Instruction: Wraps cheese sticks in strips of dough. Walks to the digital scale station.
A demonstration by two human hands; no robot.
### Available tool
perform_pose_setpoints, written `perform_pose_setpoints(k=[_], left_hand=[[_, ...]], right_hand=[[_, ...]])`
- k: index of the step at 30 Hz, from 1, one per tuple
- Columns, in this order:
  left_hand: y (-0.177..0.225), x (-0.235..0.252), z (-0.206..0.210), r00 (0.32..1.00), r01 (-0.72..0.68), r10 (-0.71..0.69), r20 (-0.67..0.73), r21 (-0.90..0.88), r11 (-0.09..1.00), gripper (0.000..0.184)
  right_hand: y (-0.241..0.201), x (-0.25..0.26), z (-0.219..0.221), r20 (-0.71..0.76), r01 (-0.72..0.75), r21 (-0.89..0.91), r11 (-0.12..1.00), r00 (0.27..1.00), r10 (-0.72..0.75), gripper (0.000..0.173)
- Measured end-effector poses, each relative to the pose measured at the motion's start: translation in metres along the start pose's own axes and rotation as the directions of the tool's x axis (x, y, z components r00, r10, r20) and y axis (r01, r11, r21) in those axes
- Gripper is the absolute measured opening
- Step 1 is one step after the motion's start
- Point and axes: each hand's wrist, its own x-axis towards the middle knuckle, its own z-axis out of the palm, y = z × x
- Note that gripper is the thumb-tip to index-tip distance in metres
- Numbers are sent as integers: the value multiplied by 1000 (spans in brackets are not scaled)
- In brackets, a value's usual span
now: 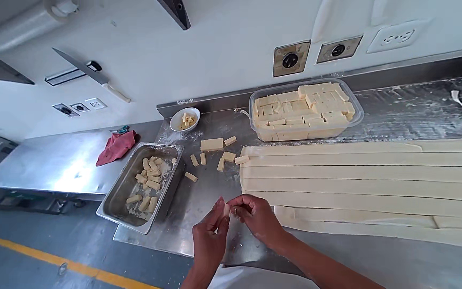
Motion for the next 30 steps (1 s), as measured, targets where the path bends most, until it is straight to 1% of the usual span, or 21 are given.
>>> perform_pose_setpoints(k=[1,2,3,4,6,7,9,11,12,13,14,15,16,18,19,20,22,24,26,28,30], left_hand=[[1,4,-5,992,128,-126,23,-112,985,34],[1,7,-10,969,245,-239,56,-216,945,33],[-1,11,-16,938,345,-335,86,-302,889,32],[-4,14,-21,906,418,-412,99,-371,829,30],[-18,23,-30,849,499,-523,78,-444,744,27],[-29,29,-32,832,514,-553,50,-447,732,25],[-58,39,-34,822,530,-569,-16,-345,775,23],[-86,47,-33,867,487,-493,-78,-79,870,23],[-97,49,-31,909,416,-409,-81,95,905,24],[-108,50,-29,959,283,-277,-60,270,920,24],[-121,48,-28,995,99,-100,-19,406,908,23],[-133,46,-27,998,-63,54,34,489,870,23],[-141,42,-27,983,-181,159,87,528,830,23],[-147,35,-27,947,-321,265,181,520,792,24],[-145,33,-26,944,-328,261,201,504,799,26],[-141,33,-27,959,-278,214,185,482,831,28],[-137,42,-30,992,-108,70,102,433,895,30],[-137,45,-29,999,-7,-11,43,417,909,38],[-138,45,-25,997,-48,15,77,456,889,42],[-141,42,-20,986,-159,109,127,505,848,35],[-144,45,-18,978,-208,171,119,542,814,28]], right_hand=[[5,5,-3,-5,65,-117,991,998,-66,24],[10,13,-7,43,87,-188,978,996,-81,32],[14,22,-11,135,59,-216,975,990,-31,39],[18,31,-13,241,5,-221,975,969,50,41],[31,42,-8,389,-102,-207,973,904,178,29],[35,43,-4,431,-144,-202,969,875,220,28],[40,37,-1,489,-239,-189,953,818,302,29],[46,30,-7,546,-321,-185,929,752,369,30],[49,26,-13,567,-345,-181,921,729,384,30],[51,21,-19,580,-366,-168,916,714,391,30],[52,16,-25,584,-382,-156,911,708,397,29],[52,10,-31,580,-387,-162,908,707,404,29],[52,4,-37,571,-364,-184,913,716,401,30],[52,-6,-45,569,-244,-248,937,747,345,34],[52,-12,-45,580,-170,-274,947,756,304,36],[51,-18,-44,591,-104,-297,949,760,269,36],[48,-27,-38,602,-2,-338,941,768,218,36],[47,-34,-31,587,100,-363,926,797,144,33],[48,-40,-27,560,200,-350,915,828,34,29],[53,-44,-22,531,279,-287,916,843,-90,27],[59,-46,-19,517,344,-224,912,835,-188,27]])
